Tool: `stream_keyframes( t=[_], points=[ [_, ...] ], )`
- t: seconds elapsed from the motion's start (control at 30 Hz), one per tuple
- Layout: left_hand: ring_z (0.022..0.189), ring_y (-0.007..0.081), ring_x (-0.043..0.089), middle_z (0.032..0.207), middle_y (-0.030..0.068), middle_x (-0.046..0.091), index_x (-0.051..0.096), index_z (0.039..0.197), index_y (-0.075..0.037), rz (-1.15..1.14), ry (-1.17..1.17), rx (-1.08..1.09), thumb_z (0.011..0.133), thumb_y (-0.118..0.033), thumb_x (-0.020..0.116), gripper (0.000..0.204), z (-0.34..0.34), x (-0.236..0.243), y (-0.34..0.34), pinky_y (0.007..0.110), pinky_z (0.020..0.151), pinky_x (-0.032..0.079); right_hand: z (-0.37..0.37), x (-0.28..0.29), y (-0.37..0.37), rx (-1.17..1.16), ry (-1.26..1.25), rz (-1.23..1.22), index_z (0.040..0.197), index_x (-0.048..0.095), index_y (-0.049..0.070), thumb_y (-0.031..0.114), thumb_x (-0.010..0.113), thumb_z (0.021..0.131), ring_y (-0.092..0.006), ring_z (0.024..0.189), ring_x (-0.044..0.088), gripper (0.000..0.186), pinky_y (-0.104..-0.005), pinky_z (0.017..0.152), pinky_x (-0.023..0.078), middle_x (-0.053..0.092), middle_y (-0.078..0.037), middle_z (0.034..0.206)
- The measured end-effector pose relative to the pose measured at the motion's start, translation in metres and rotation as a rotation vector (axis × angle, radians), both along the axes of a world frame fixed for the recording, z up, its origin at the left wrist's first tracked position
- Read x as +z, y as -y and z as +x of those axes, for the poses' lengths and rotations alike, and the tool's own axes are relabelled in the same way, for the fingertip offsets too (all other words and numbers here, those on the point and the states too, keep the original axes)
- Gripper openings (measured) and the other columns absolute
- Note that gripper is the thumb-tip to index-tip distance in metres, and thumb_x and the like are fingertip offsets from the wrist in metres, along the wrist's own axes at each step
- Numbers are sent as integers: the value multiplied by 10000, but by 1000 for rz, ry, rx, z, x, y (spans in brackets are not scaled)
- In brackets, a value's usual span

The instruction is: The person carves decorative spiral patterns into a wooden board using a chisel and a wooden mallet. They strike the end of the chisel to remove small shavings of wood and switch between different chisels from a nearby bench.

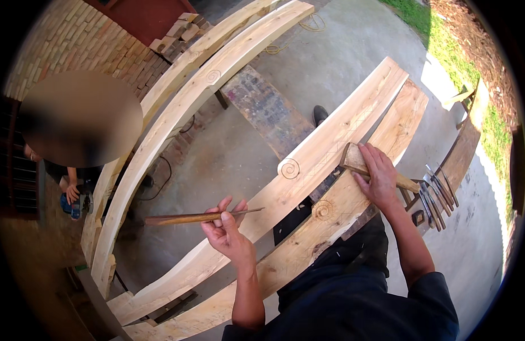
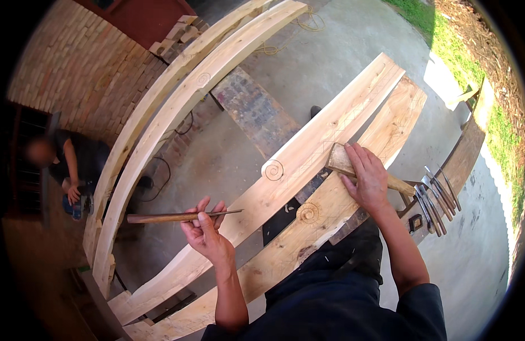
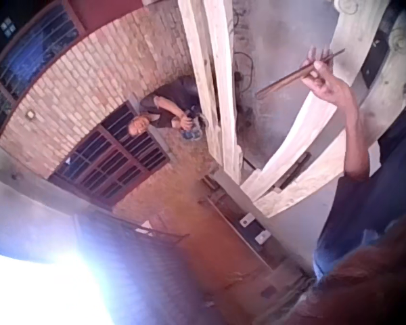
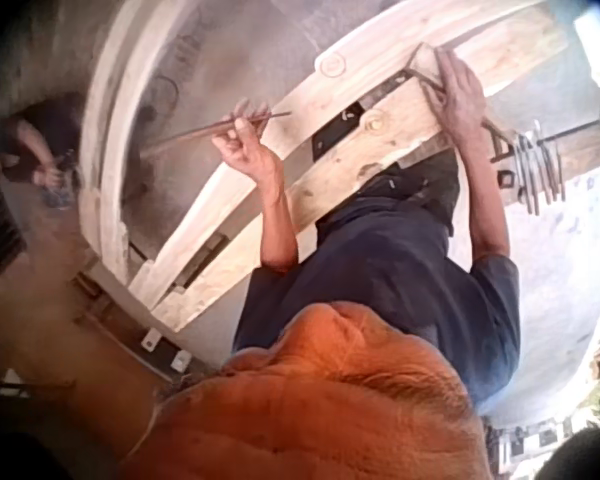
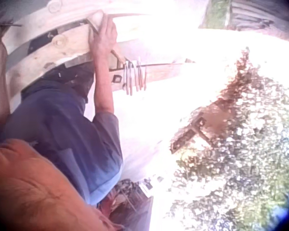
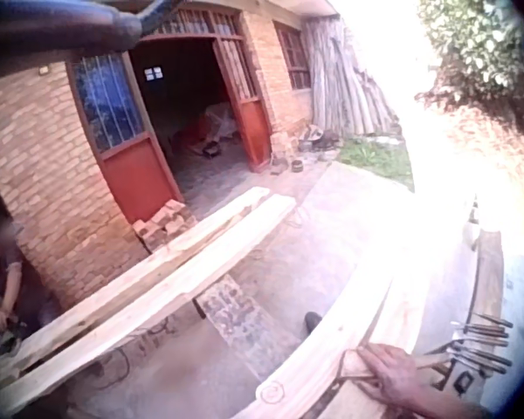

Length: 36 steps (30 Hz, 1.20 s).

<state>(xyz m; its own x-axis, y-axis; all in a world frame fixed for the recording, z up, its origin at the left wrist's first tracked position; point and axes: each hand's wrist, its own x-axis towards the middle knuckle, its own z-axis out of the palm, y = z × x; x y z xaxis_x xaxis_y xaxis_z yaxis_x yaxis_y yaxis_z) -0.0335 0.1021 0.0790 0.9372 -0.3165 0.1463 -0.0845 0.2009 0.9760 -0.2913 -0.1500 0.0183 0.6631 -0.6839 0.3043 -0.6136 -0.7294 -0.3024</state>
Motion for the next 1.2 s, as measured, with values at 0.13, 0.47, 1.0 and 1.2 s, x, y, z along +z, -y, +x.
stream_keyframes(
  t=[0.13, 0.47, 1.0, 1.2],
  points=[
    [1003, 315, 801, 1288, 233, 716, 433, 1298, -53, 31, -97, -54, 1141, -159, 583, 243, 7, -31, 29, 387, 840, 695, 6, 2, -6, 15, -30, 14, 1597, 524, 95, 209, 890, 796, -364, 1373, 587, 888, -470, 1155, 483, 600, -159, 1540],
    [1009, 265, 780, 1229, 226, 737, 429, 1301, -33, 105, -127, -136, 1116, -81, 617, 268, 24, -65, 74, 361, 866, 664, 11, 7, 0, 22, -51, 32, 1578, 544, 90, 179, 912, 747, -371, 1327, 618, 914, -475, 1128, 509, 622, -165, 1505],
    [975, 210, 756, 1076, 186, 763, 456, 1264, -28, 115, -106, -358, 1117, -50, 602, 209, 48, -79, 96, 369, 891, 670, 16, 27, 16, 20, -94, 191, 1532, 588, 93, 212, 955, 712, -370, 1218, 709, 906, -436, 1014, 599, 698, -163, 1376],
    [970, 200, 752, 1082, 183, 763, 456, 1265, -30, 154, -87, -421, 1126, -71, 598, 203, 48, -81, 98, 363, 909, 658, 16, 27, 18, 16, -83, 211, 1524, 599, 96, 216, 962, 704, -373, 1205, 717, 905, -436, 1002, 604, 702, -161, 1373]
  ],
)
